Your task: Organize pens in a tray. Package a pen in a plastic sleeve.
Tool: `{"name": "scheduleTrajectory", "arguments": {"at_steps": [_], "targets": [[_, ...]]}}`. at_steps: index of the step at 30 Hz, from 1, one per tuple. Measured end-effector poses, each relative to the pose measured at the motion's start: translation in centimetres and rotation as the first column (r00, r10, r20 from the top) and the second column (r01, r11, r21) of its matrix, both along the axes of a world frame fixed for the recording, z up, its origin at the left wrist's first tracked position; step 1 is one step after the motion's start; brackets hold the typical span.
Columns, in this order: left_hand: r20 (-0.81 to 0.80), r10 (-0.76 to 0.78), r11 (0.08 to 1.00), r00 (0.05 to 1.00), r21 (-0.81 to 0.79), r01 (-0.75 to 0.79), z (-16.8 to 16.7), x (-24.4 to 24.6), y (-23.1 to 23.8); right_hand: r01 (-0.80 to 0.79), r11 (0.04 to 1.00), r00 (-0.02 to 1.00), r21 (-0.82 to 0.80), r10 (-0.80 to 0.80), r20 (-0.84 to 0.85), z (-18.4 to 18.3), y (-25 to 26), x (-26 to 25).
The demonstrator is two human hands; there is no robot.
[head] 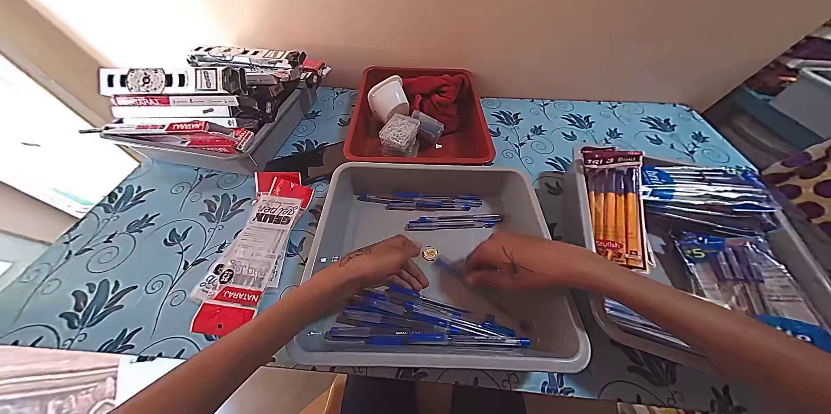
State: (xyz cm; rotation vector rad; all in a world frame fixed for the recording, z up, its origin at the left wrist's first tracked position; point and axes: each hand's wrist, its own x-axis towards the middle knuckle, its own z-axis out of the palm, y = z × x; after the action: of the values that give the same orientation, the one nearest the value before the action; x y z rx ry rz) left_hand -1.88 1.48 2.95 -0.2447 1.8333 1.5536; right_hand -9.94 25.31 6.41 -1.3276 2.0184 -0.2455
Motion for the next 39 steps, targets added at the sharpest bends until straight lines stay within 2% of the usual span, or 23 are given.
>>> {"name": "scheduleTrajectory", "arguments": {"at_steps": [1, 2, 3, 5, 7, 10, 14, 16, 18, 21, 24, 28, 30, 33, 36, 39], "targets": [[-0.052, -0.024, 0.999, 0.998, -0.036, 0.022, -0.1, 0.0, 0.0, -0.065, 0.996, 0.992, -0.063, 0.072, 0.108, -0.2, -0.1, 0.1], [-0.12, -0.078, 0.995, 0.99, -0.072, 0.07, -0.3, 0.0, -0.1, -0.085, 0.991, 0.984, -0.101, 0.099, 0.146, -0.3, -0.3, 0.3], [-0.201, -0.167, 0.983, 0.965, -0.11, 0.147, -0.4, 0.1, -0.3, -0.062, 0.991, 0.992, -0.121, 0.075, 0.104, -0.2, -0.5, 0.4], [-0.36, -0.389, 0.918, 0.848, -0.233, 0.322, -0.7, 0.4, -0.7, 0.055, 0.989, 0.992, -0.137, -0.07, -0.106, -0.4, -0.7, 0.3], [-0.426, -0.538, 0.841, 0.727, -0.319, 0.436, -0.6, 0.4, -0.8, 0.154, 0.972, 0.934, -0.178, -0.202, -0.294, -1.1, -0.8, -0.5], [-0.464, -0.594, 0.804, 0.657, -0.362, 0.472, -0.7, 0.5, -0.7, 0.234, 0.968, 0.874, -0.089, -0.249, -0.417, -1.8, -0.7, -1.5], [-0.438, -0.605, 0.796, 0.665, -0.373, 0.477, -0.4, 0.5, -0.6, 0.243, 0.968, 0.881, -0.058, -0.246, -0.405, -1.9, -0.8, -1.6], [-0.435, -0.606, 0.795, 0.666, -0.364, 0.486, -0.4, 0.3, -0.6, 0.264, 0.957, 0.891, -0.121, -0.29, -0.349, -1.6, -0.6, -1.6], [-0.443, -0.607, 0.794, 0.66, -0.356, 0.492, -0.6, 0.3, -0.7, 0.278, 0.946, 0.93, -0.166, -0.309, -0.201, -0.5, -0.4, -1.9], [-0.44, -0.593, 0.805, 0.674, -0.336, 0.489, -0.8, 0.3, -1.0, 0.156, 0.96, 0.987, -0.232, -0.143, 0.074, 1.5, 0.4, -2.1], [-0.425, -0.553, 0.833, 0.717, -0.277, 0.478, -0.8, -0.1, -1.4, -0.004, 0.986, 0.955, -0.167, 0.054, 0.293, 2.4, 0.9, -1.7], [-0.351, -0.529, 0.848, 0.773, -0.256, 0.464, -0.5, -0.2, -1.3, -0.156, 0.988, 0.949, 0.022, 0.143, 0.281, 2.3, 0.3, -0.3], [-0.383, -0.581, 0.814, 0.719, -0.295, 0.501, -0.3, -0.1, -1.1, -0.133, 0.99, 0.964, 0.045, 0.119, 0.238, 2.3, 0.1, -0.2], [-0.473, -0.62, 0.782, 0.625, -0.319, 0.535, -0.6, 0.6, -0.8, 0.076, 0.994, 0.997, -0.079, -0.074, 0.029, 2.0, -0.2, -0.5], [-0.542, -0.637, 0.764, 0.548, -0.351, 0.541, -1.3, 0.9, -0.6, 0.191, 0.961, 0.922, -0.202, -0.246, -0.299, 0.3, -0.6, -1.3], [-0.53, -0.672, 0.735, 0.516, -0.394, 0.552, -1.2, 0.9, -0.6, 0.224, 0.955, 0.847, -0.196, -0.29, -0.446, -1.6, -0.4, -2.5]]}}
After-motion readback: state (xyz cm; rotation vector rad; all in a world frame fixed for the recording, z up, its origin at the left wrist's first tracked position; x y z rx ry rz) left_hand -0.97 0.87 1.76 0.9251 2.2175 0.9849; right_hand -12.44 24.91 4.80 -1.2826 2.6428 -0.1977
